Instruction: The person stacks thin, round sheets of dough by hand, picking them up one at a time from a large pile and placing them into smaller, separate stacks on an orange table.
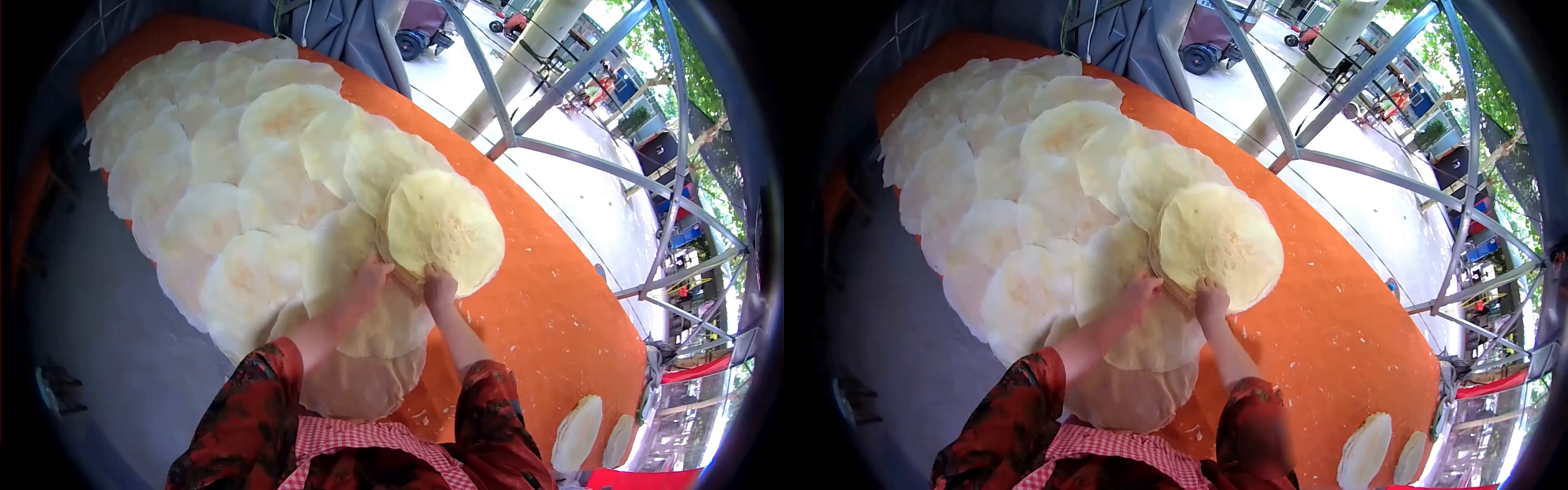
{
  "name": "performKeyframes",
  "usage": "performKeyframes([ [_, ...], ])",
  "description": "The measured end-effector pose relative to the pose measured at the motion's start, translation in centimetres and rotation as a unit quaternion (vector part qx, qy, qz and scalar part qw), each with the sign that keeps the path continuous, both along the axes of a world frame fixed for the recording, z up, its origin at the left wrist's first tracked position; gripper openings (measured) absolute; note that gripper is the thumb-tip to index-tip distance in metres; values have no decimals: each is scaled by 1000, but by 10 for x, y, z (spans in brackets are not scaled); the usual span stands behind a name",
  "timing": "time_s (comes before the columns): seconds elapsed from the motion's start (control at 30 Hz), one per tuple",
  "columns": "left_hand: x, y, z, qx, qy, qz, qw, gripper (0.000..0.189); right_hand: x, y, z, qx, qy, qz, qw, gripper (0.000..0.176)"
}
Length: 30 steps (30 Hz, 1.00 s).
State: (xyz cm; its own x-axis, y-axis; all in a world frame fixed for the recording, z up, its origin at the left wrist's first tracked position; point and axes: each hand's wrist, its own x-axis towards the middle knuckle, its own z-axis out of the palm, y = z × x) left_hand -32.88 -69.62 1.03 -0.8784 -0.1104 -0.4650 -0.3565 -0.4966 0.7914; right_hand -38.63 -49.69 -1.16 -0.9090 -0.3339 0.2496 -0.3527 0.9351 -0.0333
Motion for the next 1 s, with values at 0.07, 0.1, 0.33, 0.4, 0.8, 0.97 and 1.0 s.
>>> performKeyframes([
  [0.07,-4,-2,2,5,0,-12,1000,13,8,-10,6,1,-30,-33,999,14],
  [0.1,-2,1,2,12,-3,-20,1000,12,10,-11,11,11,-34,-26,999,13],
  [0.33,-25,8,-2,87,-44,9,995,25,32,-21,26,-19,25,56,998,51],
  [0.4,-21,5,8,164,-12,-15,986,31,41,-28,37,-48,3,47,998,59],
  [0.8,37,1,-10,332,17,-121,935,53,21,6,172,-23,3,33,999,31],
  [0.97,146,-9,23,466,-16,-114,877,54,199,-26,147,8,71,122,990,36],
  [1.0,162,-11,19,456,-38,-108,883,54,233,-30,110,-8,-29,93,995,38],
])
